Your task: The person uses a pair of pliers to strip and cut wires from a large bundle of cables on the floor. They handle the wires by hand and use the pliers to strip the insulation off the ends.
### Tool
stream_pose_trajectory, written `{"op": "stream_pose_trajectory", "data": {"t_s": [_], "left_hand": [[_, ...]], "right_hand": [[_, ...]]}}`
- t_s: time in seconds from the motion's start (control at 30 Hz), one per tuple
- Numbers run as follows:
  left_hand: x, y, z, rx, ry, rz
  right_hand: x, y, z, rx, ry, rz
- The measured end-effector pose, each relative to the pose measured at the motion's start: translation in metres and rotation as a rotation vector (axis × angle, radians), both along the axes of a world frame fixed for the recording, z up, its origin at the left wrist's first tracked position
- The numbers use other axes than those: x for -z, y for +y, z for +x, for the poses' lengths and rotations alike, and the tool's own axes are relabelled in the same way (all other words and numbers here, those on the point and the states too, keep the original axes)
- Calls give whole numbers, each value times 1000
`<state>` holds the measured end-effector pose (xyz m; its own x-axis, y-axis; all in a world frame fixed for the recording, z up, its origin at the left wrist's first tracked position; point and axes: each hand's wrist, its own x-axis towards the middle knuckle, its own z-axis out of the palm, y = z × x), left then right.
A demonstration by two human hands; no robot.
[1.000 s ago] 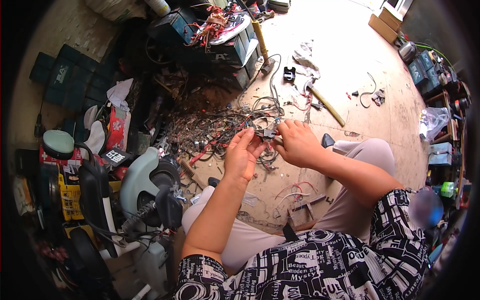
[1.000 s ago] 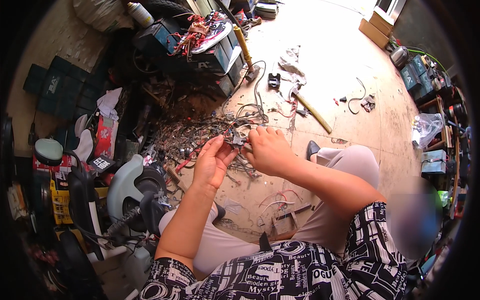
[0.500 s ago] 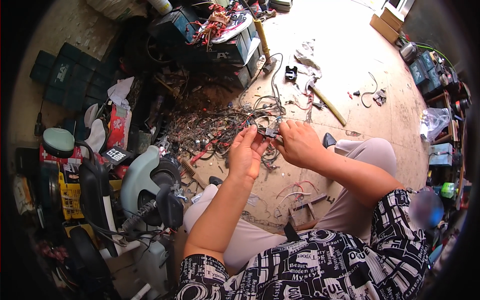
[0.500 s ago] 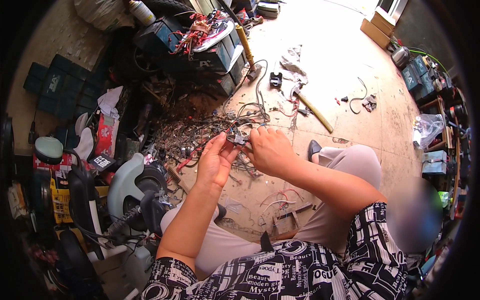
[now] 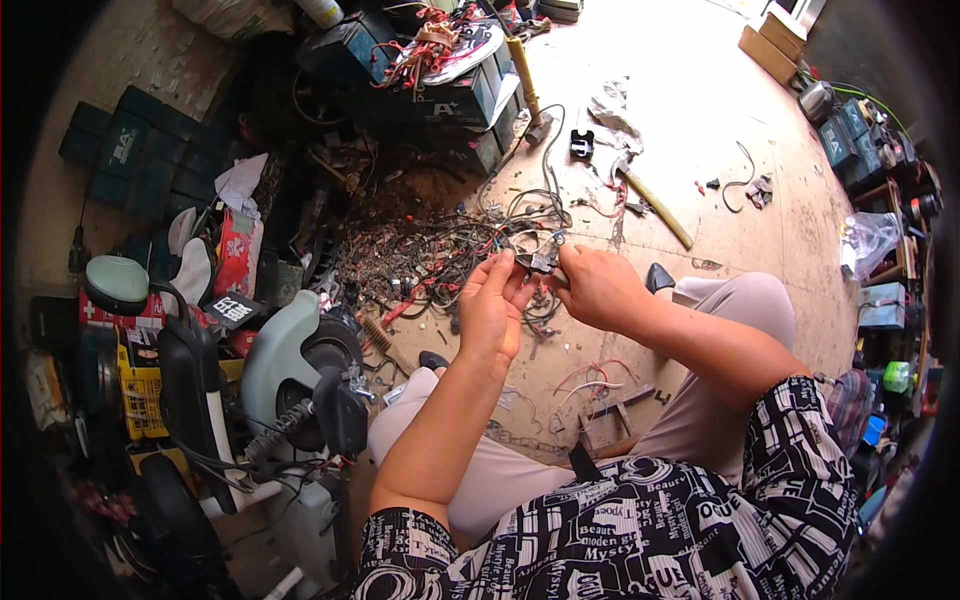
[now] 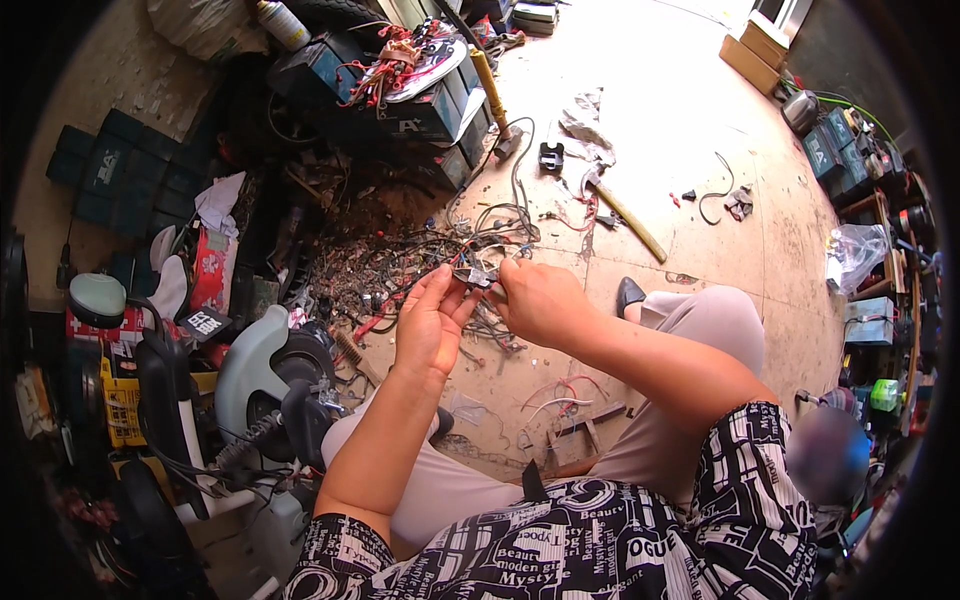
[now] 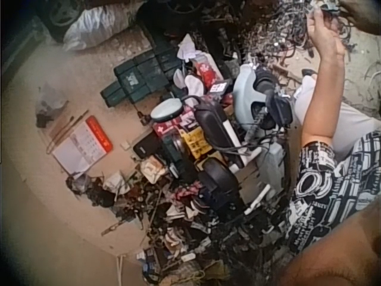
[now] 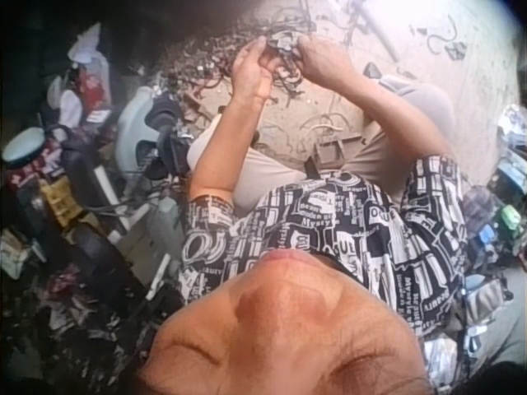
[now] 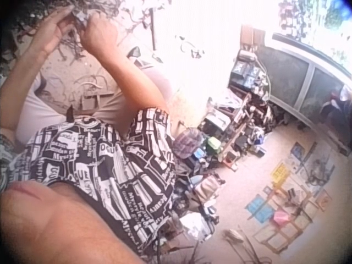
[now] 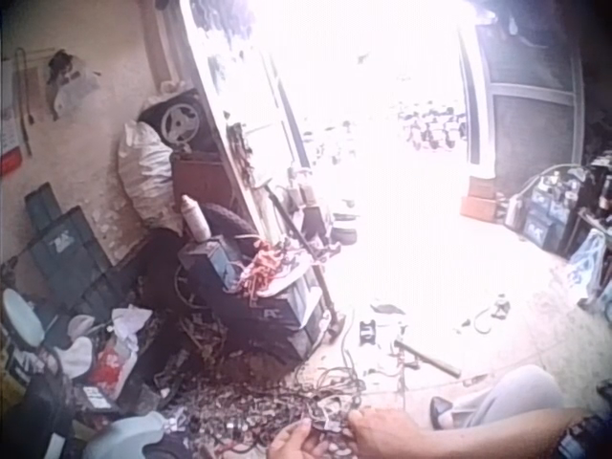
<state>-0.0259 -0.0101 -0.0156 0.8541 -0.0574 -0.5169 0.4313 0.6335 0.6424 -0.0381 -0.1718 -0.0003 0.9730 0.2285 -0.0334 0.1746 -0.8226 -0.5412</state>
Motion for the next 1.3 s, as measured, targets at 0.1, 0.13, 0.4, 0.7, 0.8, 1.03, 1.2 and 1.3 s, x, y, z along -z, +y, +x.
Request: {"op": "stream_pose_trajectory", "data": {"t_s": [0.1,0.13,0.4,0.7,0.8,1.03,1.2,1.3], "left_hand": [[-4,0,0,-2,-2,-14],[-7,0,-1,8,3,-1],[-9,10,-2,145,26,107],[-11,12,-1,310,-8,105],[-10,8,0,254,-19,182],[-7,6,1,237,-103,256],[-14,5,2,261,-120,338],[-15,4,2,274,-129,364]], "right_hand": [[2,-1,0,-7,-14,31],[3,-2,0,-9,-15,31],[10,-12,-1,-93,30,5],[12,-17,-7,-43,200,160],[2,-17,-5,-36,300,172],[-4,-18,-3,46,348,167],[-3,-17,-4,85,289,207],[0,-20,0,134,262,278]]}}
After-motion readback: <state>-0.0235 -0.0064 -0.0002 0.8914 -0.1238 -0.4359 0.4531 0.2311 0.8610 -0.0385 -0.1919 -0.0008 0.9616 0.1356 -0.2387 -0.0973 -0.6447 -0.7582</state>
